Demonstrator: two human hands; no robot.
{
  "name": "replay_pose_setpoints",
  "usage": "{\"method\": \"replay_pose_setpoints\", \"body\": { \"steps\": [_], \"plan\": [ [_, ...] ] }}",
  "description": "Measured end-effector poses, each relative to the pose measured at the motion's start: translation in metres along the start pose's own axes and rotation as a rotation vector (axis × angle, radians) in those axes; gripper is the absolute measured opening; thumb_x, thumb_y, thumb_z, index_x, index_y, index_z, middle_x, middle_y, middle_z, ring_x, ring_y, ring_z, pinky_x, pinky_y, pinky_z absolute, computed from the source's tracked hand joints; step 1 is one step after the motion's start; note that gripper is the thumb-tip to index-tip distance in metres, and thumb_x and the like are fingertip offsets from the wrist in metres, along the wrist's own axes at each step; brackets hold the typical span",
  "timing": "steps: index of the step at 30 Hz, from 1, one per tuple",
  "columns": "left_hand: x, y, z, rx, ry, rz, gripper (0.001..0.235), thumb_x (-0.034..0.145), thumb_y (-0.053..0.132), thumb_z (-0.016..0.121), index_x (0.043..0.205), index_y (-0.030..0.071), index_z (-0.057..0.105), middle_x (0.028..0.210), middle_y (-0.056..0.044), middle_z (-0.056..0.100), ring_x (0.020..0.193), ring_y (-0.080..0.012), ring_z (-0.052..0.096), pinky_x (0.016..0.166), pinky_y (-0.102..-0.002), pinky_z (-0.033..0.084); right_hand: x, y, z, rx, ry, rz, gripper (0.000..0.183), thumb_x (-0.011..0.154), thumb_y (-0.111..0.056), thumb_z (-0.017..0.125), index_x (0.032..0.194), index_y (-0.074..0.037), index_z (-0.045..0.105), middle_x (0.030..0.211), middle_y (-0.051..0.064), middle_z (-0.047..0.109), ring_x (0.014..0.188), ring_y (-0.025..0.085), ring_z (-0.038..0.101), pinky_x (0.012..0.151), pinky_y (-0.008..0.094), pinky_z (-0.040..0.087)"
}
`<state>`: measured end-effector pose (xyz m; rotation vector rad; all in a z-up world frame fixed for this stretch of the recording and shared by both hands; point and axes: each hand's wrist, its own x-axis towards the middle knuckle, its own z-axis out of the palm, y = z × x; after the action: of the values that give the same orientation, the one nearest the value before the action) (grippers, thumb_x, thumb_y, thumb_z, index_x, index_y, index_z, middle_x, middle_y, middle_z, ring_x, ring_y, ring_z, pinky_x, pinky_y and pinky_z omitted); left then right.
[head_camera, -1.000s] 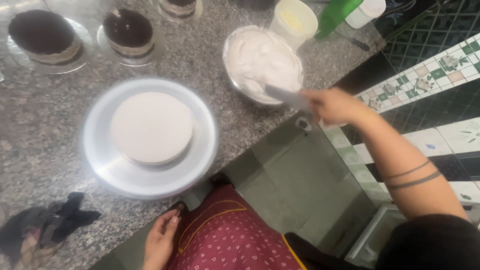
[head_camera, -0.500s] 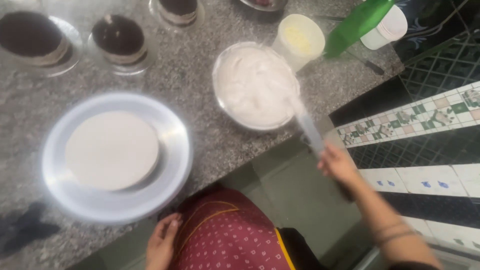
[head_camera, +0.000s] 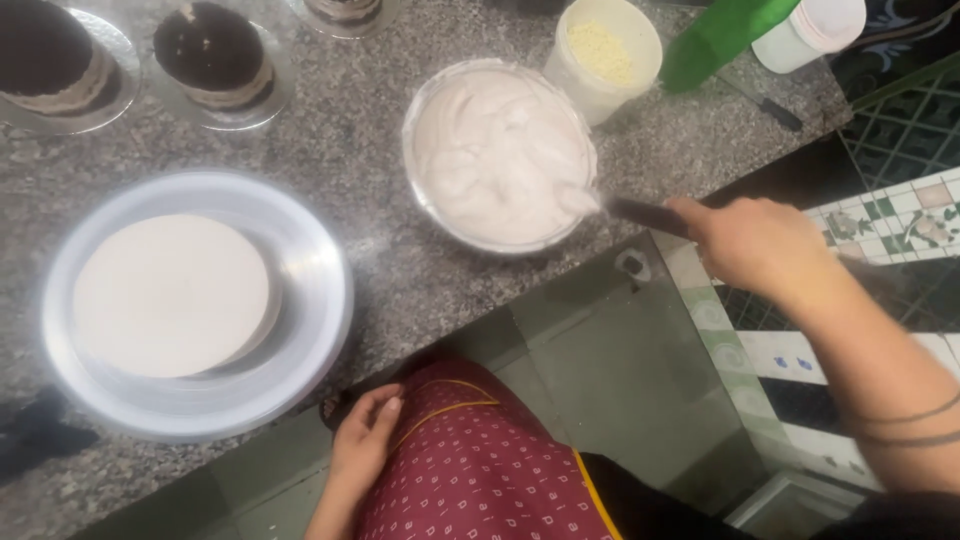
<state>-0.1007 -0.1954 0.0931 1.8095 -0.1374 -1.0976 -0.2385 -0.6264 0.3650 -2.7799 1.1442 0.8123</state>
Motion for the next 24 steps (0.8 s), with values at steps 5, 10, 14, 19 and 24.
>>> {"method": "replay_pose_setpoints", "body": {
  "steps": [5, 10, 14, 19, 24],
  "plan": [
    [-0.003, -0.010, -0.015, -0.012, -0.004, 0.002, 0.037, 0.096, 0.028, 0.063, 0.127, 0.008, 0.069, 0.119, -0.006, 0.077, 0.109, -0.0165, 0.069, 0.096, -0.030, 0.051, 0.000, -0.027, -0.002, -0.186, -0.151, -0.080, 0.056, 0.097, -0.028, 0.060, 0.149, -0.045, 0.048, 0.091, 0.016, 0.073, 0.082, 0.036, 0.072, 0.074, 0.048, 0.058],
    [0.007, -0.051, -0.033, -0.041, 0.039, 0.006, 0.037, 0.097, 0.028, 0.063, 0.127, 0.007, 0.070, 0.114, -0.011, 0.078, 0.105, -0.0184, 0.069, 0.095, -0.030, 0.051, 0.008, -0.036, 0.052, 0.571, 0.000, -0.041, 0.047, 0.099, -0.023, 0.058, 0.145, -0.032, 0.056, 0.083, 0.016, 0.078, 0.066, 0.036, 0.075, 0.068, 0.041, 0.060],
    [-0.007, -0.029, -0.036, -0.030, 0.050, -0.093, 0.036, 0.097, 0.029, 0.062, 0.126, 0.009, 0.069, 0.115, -0.007, 0.078, 0.106, -0.0158, 0.069, 0.095, -0.030, 0.051, 0.001, -0.010, 0.125, 0.537, 0.294, -0.352, 0.058, 0.093, -0.012, 0.063, 0.148, -0.025, 0.052, 0.120, 0.018, 0.070, 0.079, 0.028, 0.073, 0.074, 0.038, 0.058],
    [-0.003, -0.031, -0.039, -0.039, 0.032, -0.106, 0.039, 0.096, 0.032, 0.064, 0.127, 0.009, 0.070, 0.112, -0.013, 0.079, 0.104, -0.0189, 0.071, 0.093, -0.030, 0.052, -0.032, 0.036, 0.073, -0.105, -0.216, -0.032, 0.081, 0.092, 0.003, 0.054, 0.147, -0.055, 0.046, 0.115, 0.001, 0.071, 0.093, 0.019, 0.073, 0.086, 0.035, 0.059],
    [0.000, 0.006, -0.034, 0.035, -0.049, -0.100, 0.039, 0.096, 0.035, 0.063, 0.127, 0.012, 0.071, 0.116, -0.012, 0.079, 0.108, -0.0212, 0.072, 0.095, -0.032, 0.052, -0.033, -0.025, -0.058, -0.426, -0.090, 0.141, 0.072, 0.096, -0.006, 0.052, 0.153, -0.050, 0.045, 0.105, 0.008, 0.075, 0.090, 0.026, 0.074, 0.079, 0.040, 0.062]
  ]
}}
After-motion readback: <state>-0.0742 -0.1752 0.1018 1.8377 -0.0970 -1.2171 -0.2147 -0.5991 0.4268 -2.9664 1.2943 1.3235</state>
